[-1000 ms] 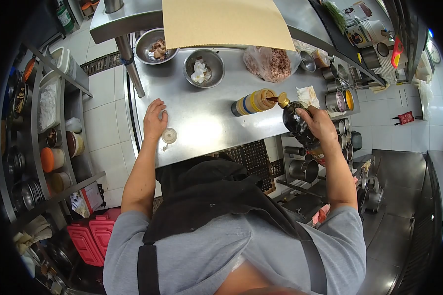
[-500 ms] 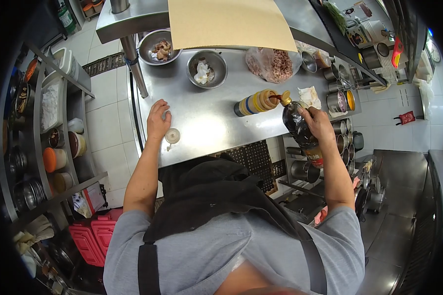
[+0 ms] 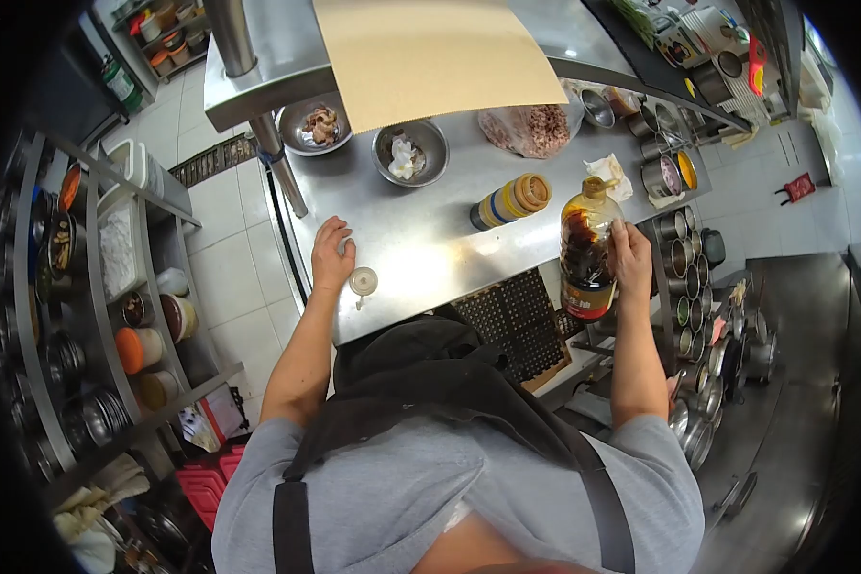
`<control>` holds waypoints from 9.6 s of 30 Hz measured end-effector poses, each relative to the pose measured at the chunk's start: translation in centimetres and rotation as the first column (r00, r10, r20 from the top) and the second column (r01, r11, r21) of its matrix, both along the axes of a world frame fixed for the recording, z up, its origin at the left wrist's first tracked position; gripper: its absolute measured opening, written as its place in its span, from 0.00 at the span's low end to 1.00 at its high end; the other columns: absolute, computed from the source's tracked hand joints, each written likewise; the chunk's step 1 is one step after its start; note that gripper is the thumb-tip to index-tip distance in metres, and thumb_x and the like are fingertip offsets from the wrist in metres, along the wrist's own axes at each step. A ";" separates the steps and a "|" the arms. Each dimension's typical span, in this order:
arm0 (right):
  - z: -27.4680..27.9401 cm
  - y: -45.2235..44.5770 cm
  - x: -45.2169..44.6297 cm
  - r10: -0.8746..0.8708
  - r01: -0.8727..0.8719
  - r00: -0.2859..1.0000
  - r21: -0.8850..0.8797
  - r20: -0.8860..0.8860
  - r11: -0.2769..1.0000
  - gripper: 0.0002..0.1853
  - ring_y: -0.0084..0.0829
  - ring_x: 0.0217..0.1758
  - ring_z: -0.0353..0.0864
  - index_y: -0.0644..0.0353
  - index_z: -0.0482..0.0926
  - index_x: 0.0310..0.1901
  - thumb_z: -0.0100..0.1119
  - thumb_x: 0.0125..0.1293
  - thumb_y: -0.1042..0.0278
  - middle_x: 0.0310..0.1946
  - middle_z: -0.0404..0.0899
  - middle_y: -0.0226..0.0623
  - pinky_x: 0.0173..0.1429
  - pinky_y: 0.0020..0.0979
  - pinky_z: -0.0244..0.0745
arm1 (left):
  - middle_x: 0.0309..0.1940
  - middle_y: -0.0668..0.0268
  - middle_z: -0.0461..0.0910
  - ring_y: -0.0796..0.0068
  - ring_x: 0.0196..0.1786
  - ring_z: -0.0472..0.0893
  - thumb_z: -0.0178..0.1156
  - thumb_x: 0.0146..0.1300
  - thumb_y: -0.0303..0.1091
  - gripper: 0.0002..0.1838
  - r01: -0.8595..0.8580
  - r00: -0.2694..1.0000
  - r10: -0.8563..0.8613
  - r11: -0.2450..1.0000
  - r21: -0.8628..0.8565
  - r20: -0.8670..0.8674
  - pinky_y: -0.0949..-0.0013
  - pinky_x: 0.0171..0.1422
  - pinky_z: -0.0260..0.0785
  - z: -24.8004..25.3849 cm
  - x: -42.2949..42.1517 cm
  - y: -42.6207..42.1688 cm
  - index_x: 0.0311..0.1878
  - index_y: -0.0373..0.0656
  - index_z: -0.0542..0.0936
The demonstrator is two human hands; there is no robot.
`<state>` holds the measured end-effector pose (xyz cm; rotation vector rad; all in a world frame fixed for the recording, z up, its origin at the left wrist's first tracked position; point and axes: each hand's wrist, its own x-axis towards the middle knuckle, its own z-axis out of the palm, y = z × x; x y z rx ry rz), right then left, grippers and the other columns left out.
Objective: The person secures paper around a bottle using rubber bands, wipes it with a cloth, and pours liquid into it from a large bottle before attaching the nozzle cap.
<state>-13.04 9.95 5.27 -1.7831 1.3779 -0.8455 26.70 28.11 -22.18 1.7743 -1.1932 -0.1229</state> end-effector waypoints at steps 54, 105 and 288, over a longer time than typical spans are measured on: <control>-11.7 12.1 17.9 0.153 -0.149 0.986 -0.065 0.062 0.987 0.12 0.36 0.40 0.85 0.66 0.78 0.49 0.60 0.69 0.68 0.37 0.85 0.47 0.46 0.34 0.76 | 0.53 0.59 0.79 0.68 0.56 0.77 0.56 0.68 0.42 0.22 0.556 0.686 -0.449 0.831 0.015 -0.572 0.67 0.62 0.67 21.6 -6.9 -10.3 0.61 0.42 0.75; -19.2 -6.1 9.6 0.271 -0.240 0.852 -0.127 0.448 0.963 0.45 0.49 0.59 0.77 0.59 0.66 0.64 0.81 0.43 0.62 0.56 0.77 0.49 0.63 0.42 0.74 | 0.50 0.60 0.81 0.66 0.48 0.80 0.66 0.51 0.29 0.30 0.555 0.824 -0.220 0.497 0.667 -0.522 0.66 0.50 0.76 19.7 -14.0 0.6 0.61 0.42 0.76; 0.7 -2.7 5.0 0.630 -0.640 0.588 -0.184 0.507 0.746 0.41 0.37 0.53 0.82 0.62 0.68 0.60 0.78 0.45 0.62 0.50 0.81 0.44 0.59 0.36 0.75 | 0.29 0.57 0.80 0.64 0.31 0.80 0.75 0.46 0.52 0.28 0.517 0.838 -0.503 0.856 -0.018 0.211 0.68 0.37 0.71 36.8 -17.0 -14.2 0.35 0.34 0.80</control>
